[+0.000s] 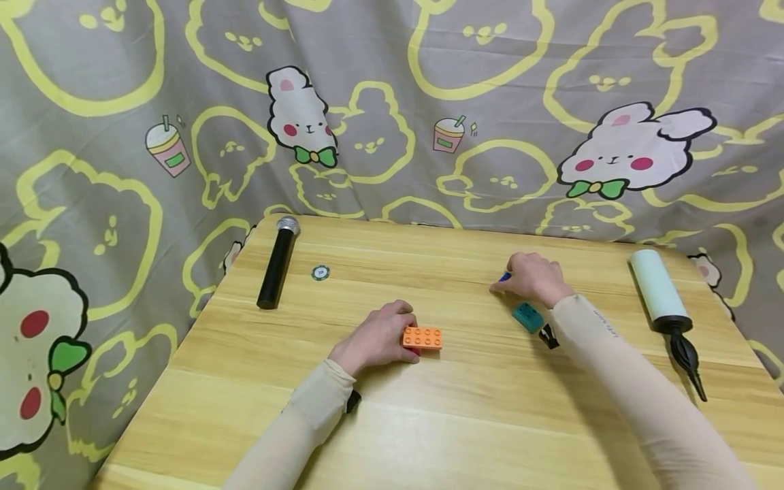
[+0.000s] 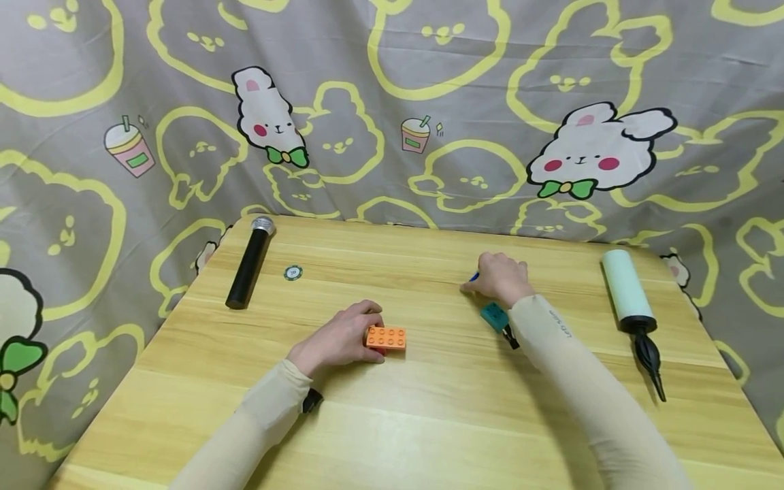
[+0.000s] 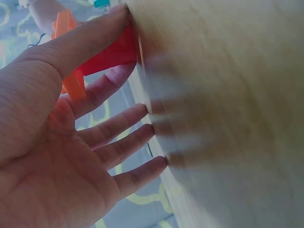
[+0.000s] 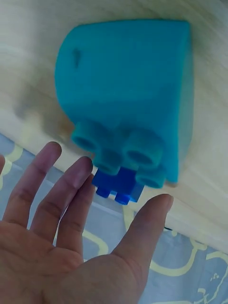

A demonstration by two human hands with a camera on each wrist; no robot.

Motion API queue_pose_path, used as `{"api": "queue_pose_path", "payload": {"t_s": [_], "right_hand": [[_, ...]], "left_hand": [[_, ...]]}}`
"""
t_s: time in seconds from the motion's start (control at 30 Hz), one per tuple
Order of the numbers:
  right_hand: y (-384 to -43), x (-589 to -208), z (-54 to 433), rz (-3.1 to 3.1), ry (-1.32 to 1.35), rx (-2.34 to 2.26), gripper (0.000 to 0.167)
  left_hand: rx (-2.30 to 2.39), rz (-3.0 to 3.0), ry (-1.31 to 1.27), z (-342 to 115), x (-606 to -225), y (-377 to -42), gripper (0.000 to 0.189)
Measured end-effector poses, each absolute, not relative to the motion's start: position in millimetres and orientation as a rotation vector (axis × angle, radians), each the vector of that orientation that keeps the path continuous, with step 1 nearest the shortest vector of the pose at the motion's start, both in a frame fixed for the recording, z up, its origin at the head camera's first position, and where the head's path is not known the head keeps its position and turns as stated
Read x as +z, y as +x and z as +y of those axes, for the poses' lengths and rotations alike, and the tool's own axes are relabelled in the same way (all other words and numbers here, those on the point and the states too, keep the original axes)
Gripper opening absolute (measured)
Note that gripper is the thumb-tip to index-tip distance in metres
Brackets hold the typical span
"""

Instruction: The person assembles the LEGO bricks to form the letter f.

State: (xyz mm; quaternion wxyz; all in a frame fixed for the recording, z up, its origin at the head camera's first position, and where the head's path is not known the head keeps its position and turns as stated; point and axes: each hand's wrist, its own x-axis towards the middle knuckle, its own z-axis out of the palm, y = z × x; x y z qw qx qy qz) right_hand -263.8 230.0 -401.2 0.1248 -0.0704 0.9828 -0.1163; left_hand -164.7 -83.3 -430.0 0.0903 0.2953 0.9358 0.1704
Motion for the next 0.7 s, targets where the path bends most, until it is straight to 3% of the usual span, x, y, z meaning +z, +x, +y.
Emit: {"api": "queue_pose_path", "payload": {"t_s": [0.4, 0.7], "right_hand": [[-265.3, -407.9, 233.0, 2.881, -0.197, -0.367, 0.031], [-254.2, -394.4, 221.7, 2.987, -0.355, -0.451, 0.036]], "left_hand": [[0.497, 2.795, 0.895, -83.1, -432.7, -165.2, 0.045], [0.518, 2.791, 0.903, -84.7, -431.6, -165.2, 0.046]]}}
